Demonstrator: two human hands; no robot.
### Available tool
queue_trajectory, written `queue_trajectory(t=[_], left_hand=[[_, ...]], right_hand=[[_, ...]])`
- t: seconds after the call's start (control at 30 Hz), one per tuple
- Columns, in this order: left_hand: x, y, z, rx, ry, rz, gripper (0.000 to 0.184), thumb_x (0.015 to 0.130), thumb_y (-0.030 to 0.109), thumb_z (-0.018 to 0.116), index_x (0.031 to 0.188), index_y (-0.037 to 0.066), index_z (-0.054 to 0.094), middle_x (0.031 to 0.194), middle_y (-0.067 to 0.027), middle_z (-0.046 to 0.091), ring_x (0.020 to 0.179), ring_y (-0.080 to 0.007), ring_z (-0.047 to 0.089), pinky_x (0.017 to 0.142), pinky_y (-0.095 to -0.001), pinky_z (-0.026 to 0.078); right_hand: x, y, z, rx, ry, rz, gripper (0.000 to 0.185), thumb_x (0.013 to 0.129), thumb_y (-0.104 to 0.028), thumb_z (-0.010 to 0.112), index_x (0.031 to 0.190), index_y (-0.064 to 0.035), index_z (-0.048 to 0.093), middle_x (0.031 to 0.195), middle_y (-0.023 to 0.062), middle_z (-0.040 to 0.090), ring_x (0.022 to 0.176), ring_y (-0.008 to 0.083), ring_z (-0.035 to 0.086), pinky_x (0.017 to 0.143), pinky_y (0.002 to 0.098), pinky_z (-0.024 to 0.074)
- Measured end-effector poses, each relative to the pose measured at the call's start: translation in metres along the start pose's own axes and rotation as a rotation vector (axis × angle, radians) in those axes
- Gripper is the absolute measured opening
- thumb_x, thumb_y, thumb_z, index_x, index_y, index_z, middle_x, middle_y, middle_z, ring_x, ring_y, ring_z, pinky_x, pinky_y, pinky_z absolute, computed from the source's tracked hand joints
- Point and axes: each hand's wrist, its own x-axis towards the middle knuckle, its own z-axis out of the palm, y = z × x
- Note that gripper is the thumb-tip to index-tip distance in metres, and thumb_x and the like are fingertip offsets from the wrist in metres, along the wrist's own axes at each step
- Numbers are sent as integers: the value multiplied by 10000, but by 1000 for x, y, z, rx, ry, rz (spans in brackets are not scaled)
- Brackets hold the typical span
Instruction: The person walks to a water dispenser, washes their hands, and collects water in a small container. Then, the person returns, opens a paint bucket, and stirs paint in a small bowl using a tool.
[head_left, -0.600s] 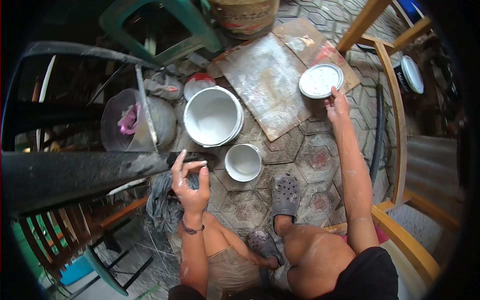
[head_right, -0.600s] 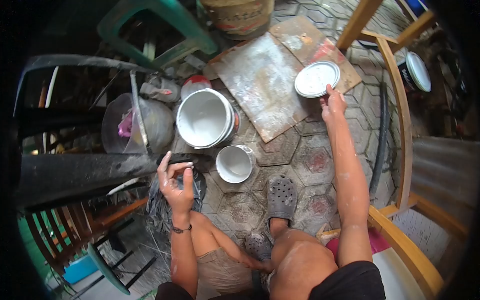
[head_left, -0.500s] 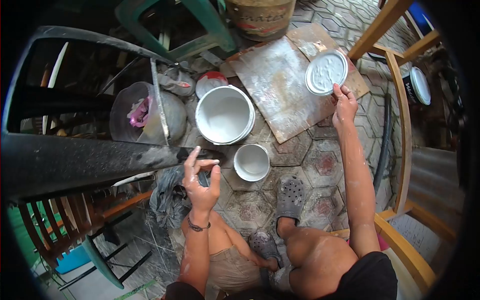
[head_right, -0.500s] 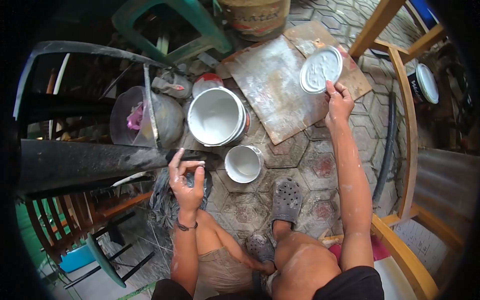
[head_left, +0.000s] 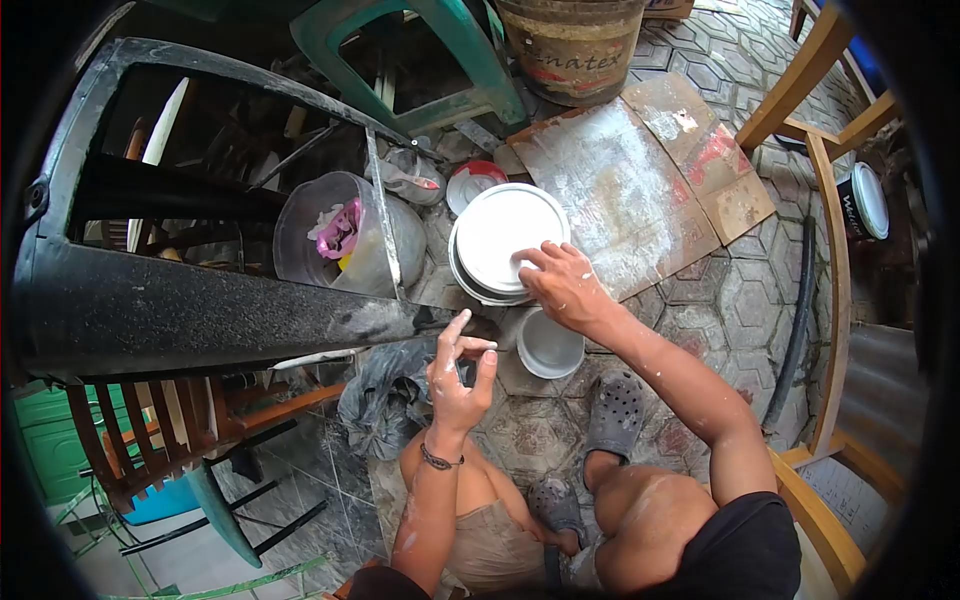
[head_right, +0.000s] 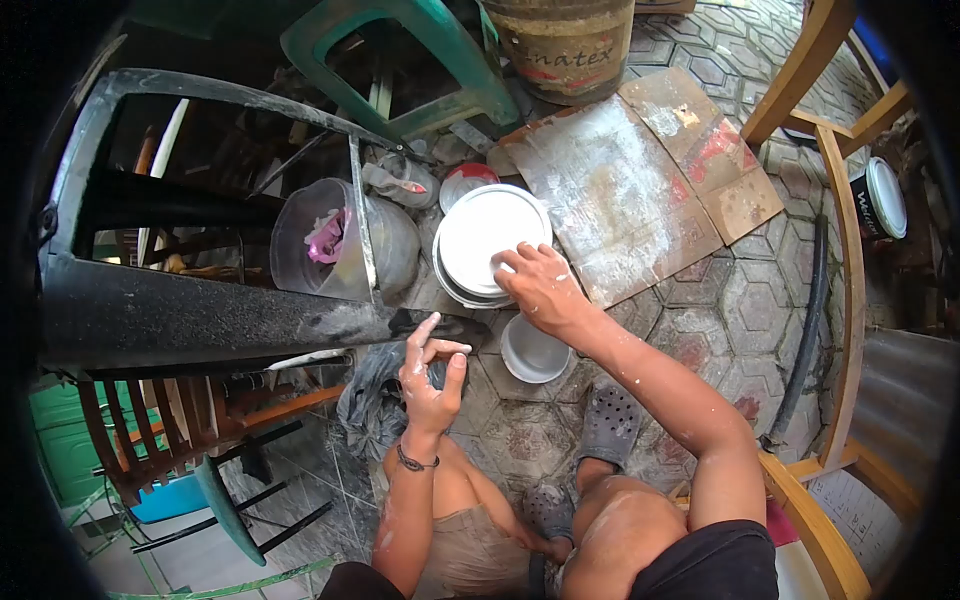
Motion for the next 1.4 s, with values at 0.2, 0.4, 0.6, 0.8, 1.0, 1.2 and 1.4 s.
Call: queue_trajectory(t=[0.2, 0.4, 0.6, 0.8, 1.0, 1.2, 1.4], left_hand=[[1, 32, 7, 2, -43, -49, 544, 901, 123, 645, 1384, -44, 460, 882, -111, 711, 852, -168, 669, 830, -308, 528], [-10, 74, 29, 32, -5, -84, 599, 880, 157, 656, 1388, -72, 436, 887, -132, 713, 892, -224, 687, 965, -381, 485], [-23, 103, 57, 45, 122, -98, 571, 906, 188, 609, 1361, -104, 425, 1095, -229, 651, 991, -305, 657, 986, -427, 462], [-67, 146, 53, 73, 110, -136, 540, 939, 205, 553, 1387, -72, 436, 1147, -218, 630, 1017, -320, 603, 933, -415, 470], [-75, 280, -108, 105, -206, -260, 533, 917, 159, 603, 1405, -8, 471, 1068, -170, 655, 1026, -332, 596, 936, -422, 465], [-100, 437, -298, 336, -501, -144, 505, 927, 200, 631, 1394, 53, 508, 996, -120, 680, 999, -299, 620, 919, -414, 472], [-122, 506, -420, 366, -253, -287, 253, 933, 268, 649, 1072, 59, 686, 701, -145, 681, 608, -210, 681, 584, -356, 503]], right_hand=[[4, 4, 9, 112, -220, -30, 289, 833, -231, 716, 1082, -90, 679, 1399, 38, 574, 1433, 304, 377, 1180, 569, 238], [41, 36, 11, -8, 155, 390, 861, 829, -499, 707, 1524, -137, 349, 1555, 125, 388, 1479, 376, 271, 1162, 687, 131], [50, 16, -6, -8, 46, 500, 985, 753, -458, 759, 1572, -208, 272, 1548, 75, 417, 1513, 347, 199, 1135, 752, 49], [45, -28, -70, 159, 298, 806, 866, 738, -257, 794, 1495, -118, 397, 1566, 134, 376, 1499, 364, 227, 1179, 644, 124], [-6, -136, -207, 530, 659, 1131, 311, 781, -161, 769, 1041, 9, 737, 875, 168, 749, 772, 229, 745, 720, 321, 573], [-39, -284, -354, 527, 356, 1264, 329, 756, -338, 819, 717, -29, 714, 644, 157, 664, 598, 313, 662, 608, 400, 514], [-88, -429, -416, 255, 409, 1733, 106, 818, -190, 718, 830, -88, 692, 860, 122, 707, 976, 342, 632, 893, 471, 498]])
